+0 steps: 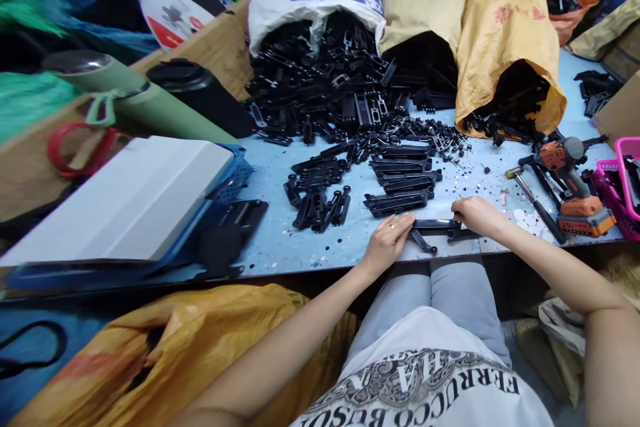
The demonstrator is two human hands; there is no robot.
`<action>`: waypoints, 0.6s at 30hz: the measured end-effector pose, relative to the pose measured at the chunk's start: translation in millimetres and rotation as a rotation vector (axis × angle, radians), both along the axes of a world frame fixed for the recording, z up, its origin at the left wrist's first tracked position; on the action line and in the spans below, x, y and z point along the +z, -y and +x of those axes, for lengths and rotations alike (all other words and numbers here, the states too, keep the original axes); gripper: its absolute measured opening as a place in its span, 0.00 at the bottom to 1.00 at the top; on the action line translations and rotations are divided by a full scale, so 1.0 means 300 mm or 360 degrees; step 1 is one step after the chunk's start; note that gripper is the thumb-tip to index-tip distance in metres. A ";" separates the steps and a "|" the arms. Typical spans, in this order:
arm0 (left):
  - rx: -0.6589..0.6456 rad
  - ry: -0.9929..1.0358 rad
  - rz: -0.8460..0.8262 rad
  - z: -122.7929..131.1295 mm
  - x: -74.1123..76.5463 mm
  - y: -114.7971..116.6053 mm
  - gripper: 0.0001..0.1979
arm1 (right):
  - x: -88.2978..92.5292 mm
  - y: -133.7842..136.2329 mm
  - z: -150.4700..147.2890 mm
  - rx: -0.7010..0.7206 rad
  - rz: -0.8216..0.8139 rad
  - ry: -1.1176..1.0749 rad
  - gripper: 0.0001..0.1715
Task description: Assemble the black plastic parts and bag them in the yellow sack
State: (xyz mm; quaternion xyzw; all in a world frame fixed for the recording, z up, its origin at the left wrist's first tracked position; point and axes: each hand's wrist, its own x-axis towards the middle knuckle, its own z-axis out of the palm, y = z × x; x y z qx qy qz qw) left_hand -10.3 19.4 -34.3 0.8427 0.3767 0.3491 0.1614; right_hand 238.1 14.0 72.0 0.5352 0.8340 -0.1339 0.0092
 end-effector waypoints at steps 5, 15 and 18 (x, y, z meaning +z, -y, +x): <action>-0.0032 -0.0037 0.0054 -0.005 -0.002 0.007 0.17 | -0.051 0.017 0.034 0.0054 -0.0001 -0.0114 0.07; -0.0519 -0.0552 0.0218 0.123 0.071 -0.014 0.23 | -0.261 0.127 0.146 0.0218 0.0540 -0.0246 0.27; -0.0423 -0.0799 0.0120 0.190 0.098 -0.041 0.25 | -0.264 0.130 0.188 -0.0048 0.0605 0.0001 0.32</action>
